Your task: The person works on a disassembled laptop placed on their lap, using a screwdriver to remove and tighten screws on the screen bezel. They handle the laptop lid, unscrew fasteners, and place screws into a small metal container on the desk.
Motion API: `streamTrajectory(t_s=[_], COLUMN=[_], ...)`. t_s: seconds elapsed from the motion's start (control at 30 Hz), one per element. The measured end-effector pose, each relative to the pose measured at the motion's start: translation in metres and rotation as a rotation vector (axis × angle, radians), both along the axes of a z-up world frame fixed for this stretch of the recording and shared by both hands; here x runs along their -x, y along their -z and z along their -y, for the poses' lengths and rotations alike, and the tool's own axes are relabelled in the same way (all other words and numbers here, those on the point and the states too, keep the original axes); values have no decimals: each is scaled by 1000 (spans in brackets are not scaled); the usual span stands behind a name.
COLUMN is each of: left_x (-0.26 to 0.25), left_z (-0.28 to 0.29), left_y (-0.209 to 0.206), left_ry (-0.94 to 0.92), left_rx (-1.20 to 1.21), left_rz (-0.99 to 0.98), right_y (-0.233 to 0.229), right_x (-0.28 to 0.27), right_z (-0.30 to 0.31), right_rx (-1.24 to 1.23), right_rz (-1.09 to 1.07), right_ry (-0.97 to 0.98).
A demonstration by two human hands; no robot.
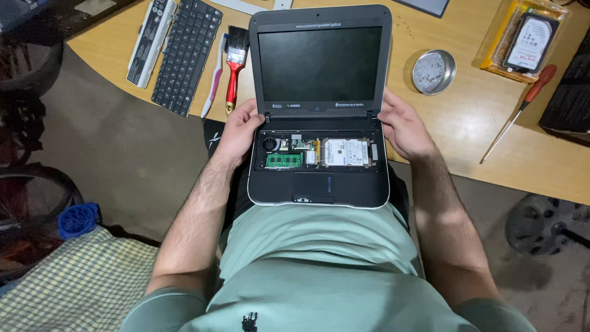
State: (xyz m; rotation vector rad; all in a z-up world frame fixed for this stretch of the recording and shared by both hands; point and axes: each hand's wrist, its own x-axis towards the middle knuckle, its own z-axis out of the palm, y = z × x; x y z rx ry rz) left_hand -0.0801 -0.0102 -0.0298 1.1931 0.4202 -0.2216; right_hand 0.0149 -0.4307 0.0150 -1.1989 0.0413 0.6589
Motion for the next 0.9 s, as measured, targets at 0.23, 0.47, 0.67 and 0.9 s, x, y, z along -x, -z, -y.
streamTrajectory(t_s=[0.23, 0.47, 0.67, 0.9], left_x=[-1, -11, -15, -28], left_z=[10, 5, 12, 16], left_y=[-39, -51, -42, -53], left_ry=[7, 26, 17, 14], left_rx=[15, -61, -81, -118], left_rz=[-3, 42, 26, -15], right_y=[32, 30, 17, 3], right_x=[7, -3, -3, -6], right_z=[15, -1, -15, -14], right_rx=[154, 102, 71, 11], right_rz=[103, 64, 73, 43], right_ry=[-18, 50, 93, 65])
